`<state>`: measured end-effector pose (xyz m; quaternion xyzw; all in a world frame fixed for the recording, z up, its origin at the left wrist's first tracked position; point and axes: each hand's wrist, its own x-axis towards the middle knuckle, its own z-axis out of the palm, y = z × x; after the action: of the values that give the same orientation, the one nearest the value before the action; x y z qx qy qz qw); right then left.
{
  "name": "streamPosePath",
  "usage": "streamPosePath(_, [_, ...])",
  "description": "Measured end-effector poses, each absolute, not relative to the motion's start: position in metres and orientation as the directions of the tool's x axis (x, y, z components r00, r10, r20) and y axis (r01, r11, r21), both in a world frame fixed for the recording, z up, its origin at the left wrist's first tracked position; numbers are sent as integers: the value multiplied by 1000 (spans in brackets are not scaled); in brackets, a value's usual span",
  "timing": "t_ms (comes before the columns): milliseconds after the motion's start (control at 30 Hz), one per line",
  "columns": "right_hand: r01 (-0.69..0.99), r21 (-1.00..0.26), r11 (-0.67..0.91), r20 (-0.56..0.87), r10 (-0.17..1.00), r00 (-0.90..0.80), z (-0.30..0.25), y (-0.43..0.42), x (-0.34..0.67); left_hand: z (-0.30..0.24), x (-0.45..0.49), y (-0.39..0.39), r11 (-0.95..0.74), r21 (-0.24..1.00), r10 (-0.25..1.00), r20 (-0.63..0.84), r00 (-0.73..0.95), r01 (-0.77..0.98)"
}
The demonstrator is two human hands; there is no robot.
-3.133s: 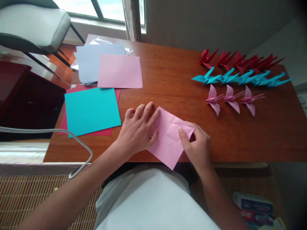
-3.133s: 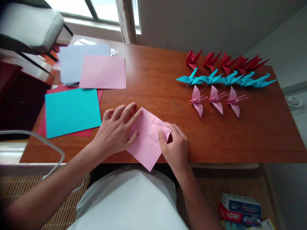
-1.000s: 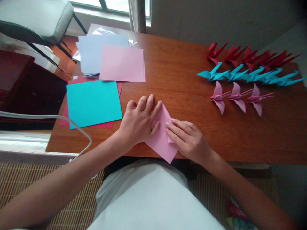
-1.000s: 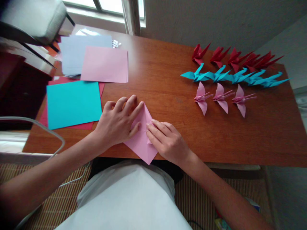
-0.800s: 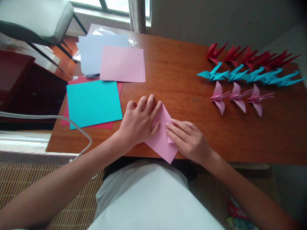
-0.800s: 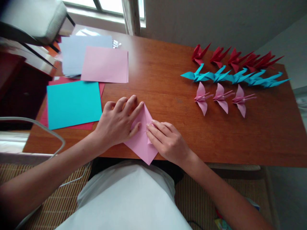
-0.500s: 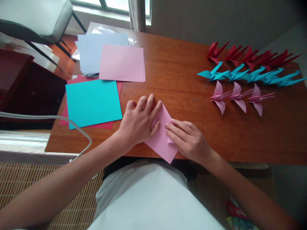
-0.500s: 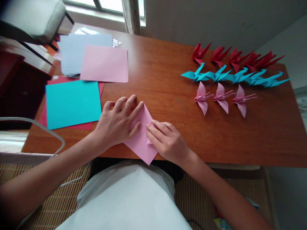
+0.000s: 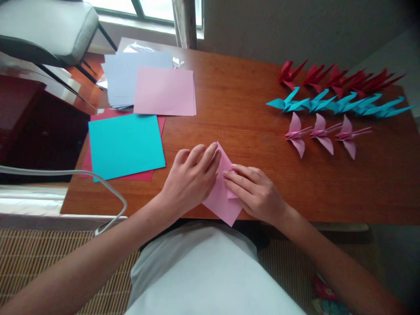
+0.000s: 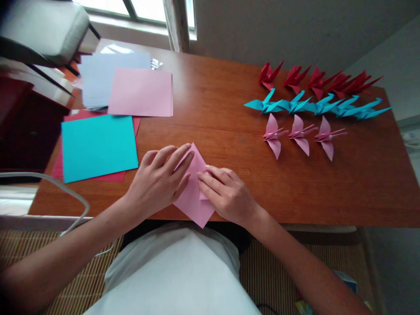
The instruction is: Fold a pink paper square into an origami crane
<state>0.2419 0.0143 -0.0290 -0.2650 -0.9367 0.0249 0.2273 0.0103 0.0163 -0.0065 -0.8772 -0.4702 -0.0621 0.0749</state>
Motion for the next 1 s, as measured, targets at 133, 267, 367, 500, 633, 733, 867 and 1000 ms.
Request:
streamPosePath(133, [487,-175,856,420,512,-749,-30,14,242,-5,13,4,-621,-32,762,207,613,783])
streamPosePath(267, [489,-191,851,415,522,-745,-31,14,243,-8,12,1,-625,17,774,140,617,781])
streamPosePath(367, [487,-192,852,414,520,-748,-31,15,242,-11,10,1,-621,24,780,115,615,783])
streamPosePath(500, [479,-193,856,430,513,-743,-31,15,242,-14,9,0,-626,10,774,133,619,780])
streamPosePath(633, [476,-187,859,439,507,-742,-30,13,244,-14,9,-1,-634,-10,764,141,629,773])
streamPosePath(733, [481,-182,858,444,508,-738,-29,12,245,-14,10,-1,-633,-12,764,146,628,774])
streamPosePath(867, [497,-179,849,443,521,-730,-29,11,245,-13,10,0,-635,-7,764,143,629,773])
streamPosePath(1000, [491,-219,843,419,536,-733,-28,11,244,-14,10,-1,-629,-6,770,136,624,777])
